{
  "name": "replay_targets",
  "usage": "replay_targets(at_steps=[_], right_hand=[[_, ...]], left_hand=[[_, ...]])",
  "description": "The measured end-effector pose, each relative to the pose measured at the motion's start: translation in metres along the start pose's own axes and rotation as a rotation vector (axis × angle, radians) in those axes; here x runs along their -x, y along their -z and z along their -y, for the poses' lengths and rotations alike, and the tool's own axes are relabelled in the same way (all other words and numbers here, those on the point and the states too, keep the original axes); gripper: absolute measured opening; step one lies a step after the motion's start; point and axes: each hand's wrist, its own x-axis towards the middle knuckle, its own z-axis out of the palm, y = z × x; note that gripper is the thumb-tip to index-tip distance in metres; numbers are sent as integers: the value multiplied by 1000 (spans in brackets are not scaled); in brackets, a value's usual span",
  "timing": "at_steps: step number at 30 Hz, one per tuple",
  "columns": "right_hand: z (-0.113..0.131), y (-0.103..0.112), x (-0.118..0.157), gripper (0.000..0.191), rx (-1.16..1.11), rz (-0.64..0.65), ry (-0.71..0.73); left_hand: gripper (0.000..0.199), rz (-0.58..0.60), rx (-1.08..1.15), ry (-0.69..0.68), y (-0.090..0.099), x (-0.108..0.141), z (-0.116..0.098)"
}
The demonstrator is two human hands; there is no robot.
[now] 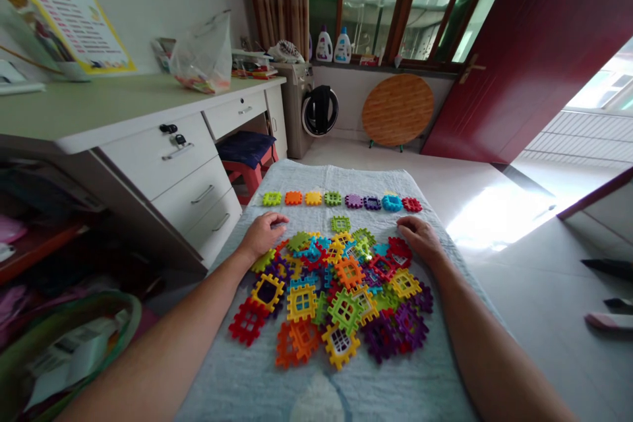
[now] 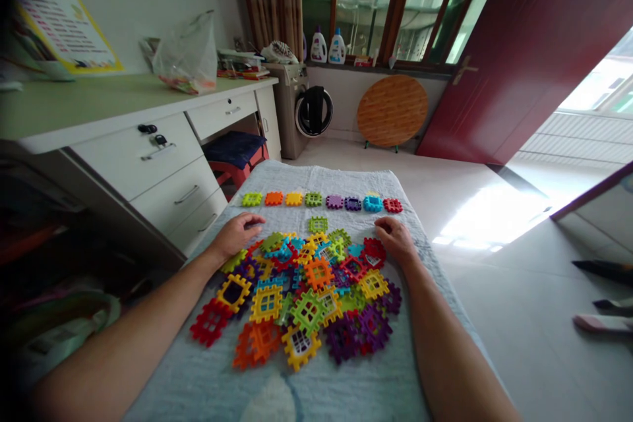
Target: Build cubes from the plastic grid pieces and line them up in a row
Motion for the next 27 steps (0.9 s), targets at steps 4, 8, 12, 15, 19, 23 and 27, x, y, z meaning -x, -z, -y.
replay_targets(at_steps=[4,8,12,15,19,23,27], right_hand=[[6,0,2,29,-1,-25,-25],[12,1,3,28,-5,-39,-31],[9,0,2,29,-11,-30,-32],[5,0,1,31,-10,-16,-30],[3,0,0,31,-14,-11,-28],[0,-1,0,31,-7,-12,-31],[-3,-3,-2,32,-18,-5,-43]], left_hand=[[24,16,-12,-14,0,-1,1],[22,18,-30,-25,0,-3,1],[20,17,-47,-44,-1,-5,3],[19,11,-66,-67,-2,-6,6],[19,6,-108,-98,-5,-8,8],[19,9,-149,-91,-6,-9,9],[19,13,-177,-96,-6,-13,10]])
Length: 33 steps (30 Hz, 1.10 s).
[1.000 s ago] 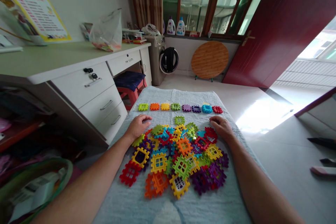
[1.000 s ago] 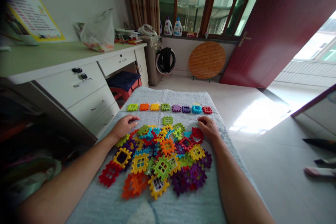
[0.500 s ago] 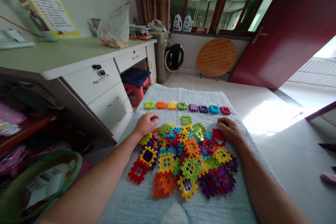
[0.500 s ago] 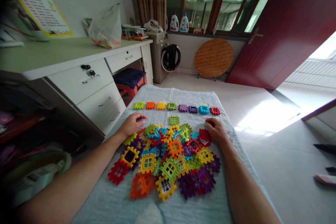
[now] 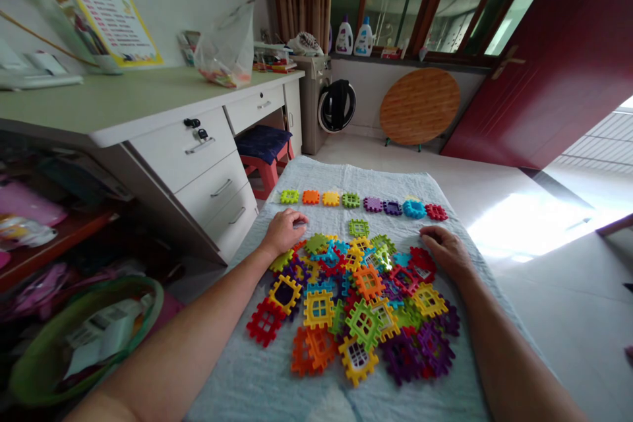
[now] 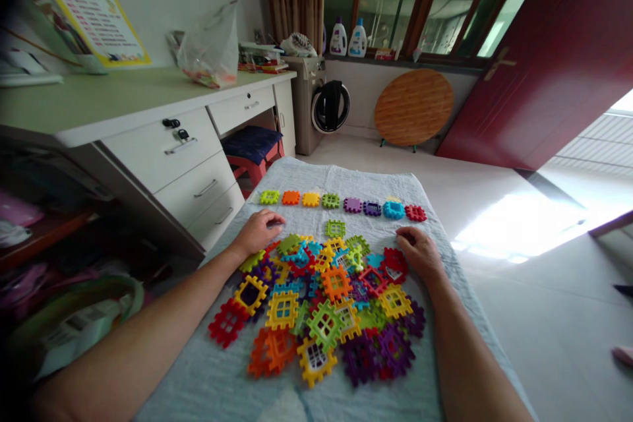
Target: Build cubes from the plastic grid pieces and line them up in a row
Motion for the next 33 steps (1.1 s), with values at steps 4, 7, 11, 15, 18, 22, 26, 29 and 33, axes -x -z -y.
replay_targets(at_steps=[4,7,11,15,18,22,26,29,33], right_hand=[[4,-1,-1,30,8,-23,-8],[9,0,-1,31,16,-33,-14],[12,1,-2,30,21,-50,-18],[10,0,-5,29,12,-48,-19],[10,-1,-6,29,18,-55,-26],[10,-1,-7,30,30,-61,-24],[8,0,-10,31,35,-62,-9],[7,1,-12,32,40,-59,8],[6,2,-14,33,41,-34,9]], left_hand=[[19,2,6,-17,-1,-7,2],[18,11,7,-29,-1,-13,1],[18,24,8,-46,-1,-20,0],[18,24,20,-58,-2,-26,0],[17,22,36,-70,-2,-28,2],[17,19,83,-43,-2,-28,2],[20,38,142,19,2,-26,0],[21,94,186,50,6,-25,-3],[22,137,217,85,9,-20,-4]])
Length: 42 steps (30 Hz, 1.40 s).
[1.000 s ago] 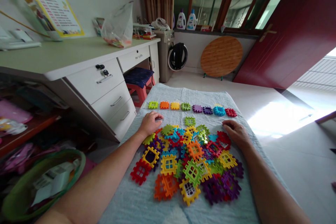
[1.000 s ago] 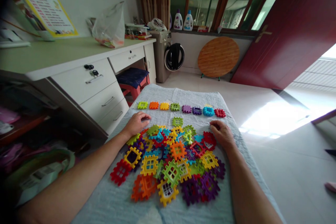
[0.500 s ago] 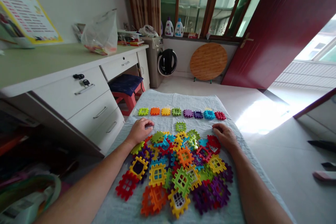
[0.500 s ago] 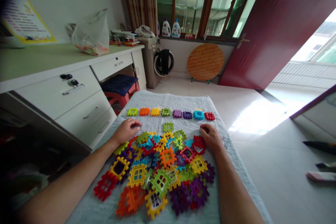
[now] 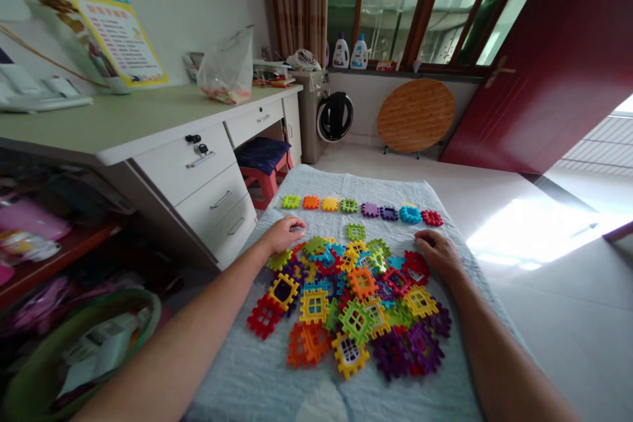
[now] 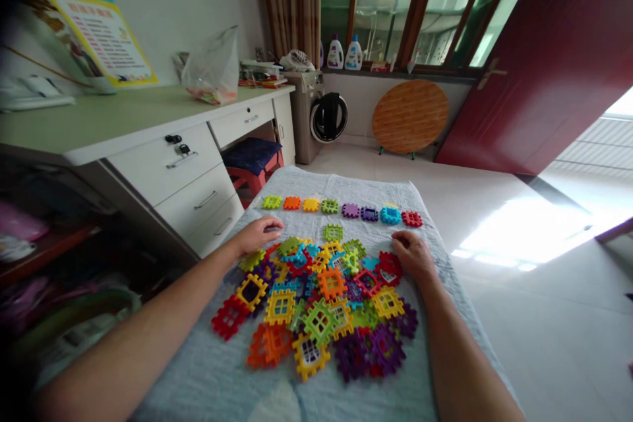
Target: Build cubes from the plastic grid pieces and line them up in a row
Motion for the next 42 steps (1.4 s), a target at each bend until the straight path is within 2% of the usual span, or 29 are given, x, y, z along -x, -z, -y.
replay_targets(at_steps=[7,10,12,14,16,19,21,23,26,29,37,39,42], right_hand=[[-10,0,-7,31,8,11,-6],[2,1,-9,30,-73,-39,-49],[30,-1,-5,28,-116,-87,-40],[75,-6,4,24,-118,-23,116],[129,-18,19,20,-106,122,349],[202,-49,43,17,-54,405,659],[231,-74,57,16,85,515,738],[246,-97,66,19,265,543,713],[250,-116,72,31,405,548,685],[249,-119,74,36,429,556,645],[246,-113,80,22,425,595,630],[242,-107,76,15,369,588,613],[229,-88,64,10,256,507,527]], left_hand=[[21,-87,-21,-37,-9,9,4],[21,-78,-16,-80,-7,10,6],[21,-67,2,-83,-5,10,5],[21,-70,14,-64,-4,9,4],[20,-86,4,-42,-5,8,3],[19,-115,-13,-18,-7,7,1],[19,-126,-14,-13,-8,6,0],[20,-132,-14,-11,-7,5,0],[19,-141,-16,-4,-7,4,1],[19,-155,-14,4,-8,3,2],[18,-152,10,-12,-10,2,4],[18,-149,14,-14,-10,2,5],[18,-143,16,-14,-9,2,6]])
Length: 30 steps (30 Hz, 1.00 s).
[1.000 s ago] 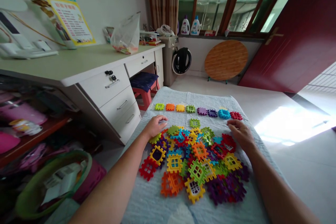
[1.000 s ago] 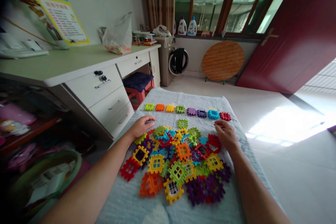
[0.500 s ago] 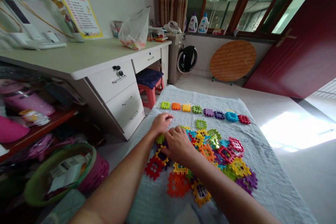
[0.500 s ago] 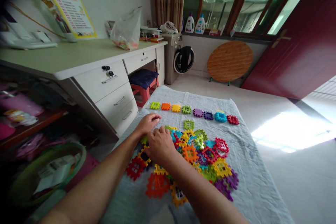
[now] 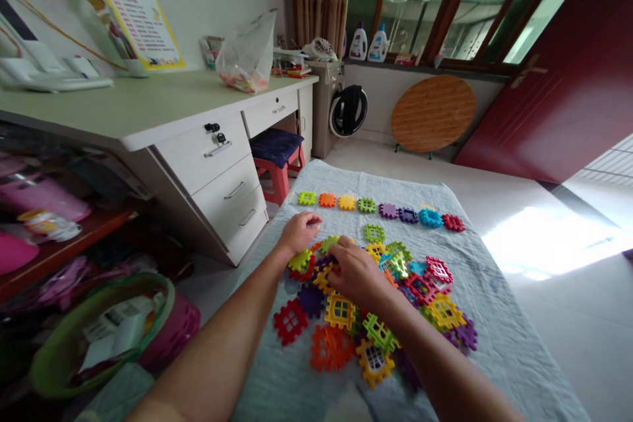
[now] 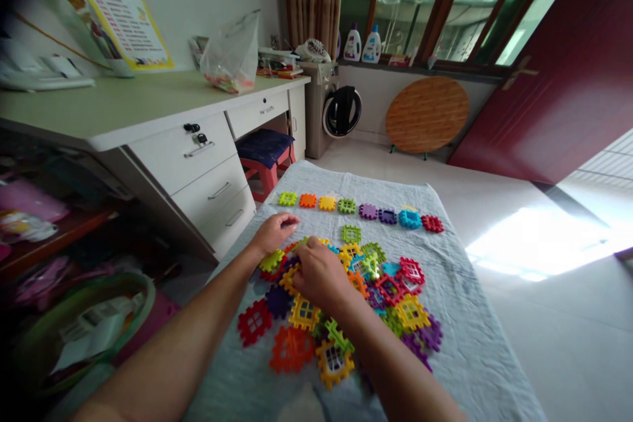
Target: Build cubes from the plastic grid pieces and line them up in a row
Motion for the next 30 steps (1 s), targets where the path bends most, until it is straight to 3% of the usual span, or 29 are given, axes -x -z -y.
replay_targets(at_steps=[6,9,12,16,21,27,30], right_hand=[[-57,29,22,24,-177,-235,-200],[-81,25,33,36,-185,-303,-261],[-96,17,39,34,-112,-369,-230],[-100,12,42,26,-74,-262,-238],[-95,17,46,36,-73,-176,-192],[-90,32,52,36,-382,1,-27],[-94,31,49,28,-395,-76,-73]], left_hand=[[17,4,6,0,1,0,1],[18,14,7,1,2,0,-1],[20,39,18,-11,5,1,-1],[24,94,41,-27,8,1,-1],[25,110,32,-40,9,1,-2],[23,94,-9,-61,7,-1,-3],[23,92,-11,-71,7,-1,-2]])
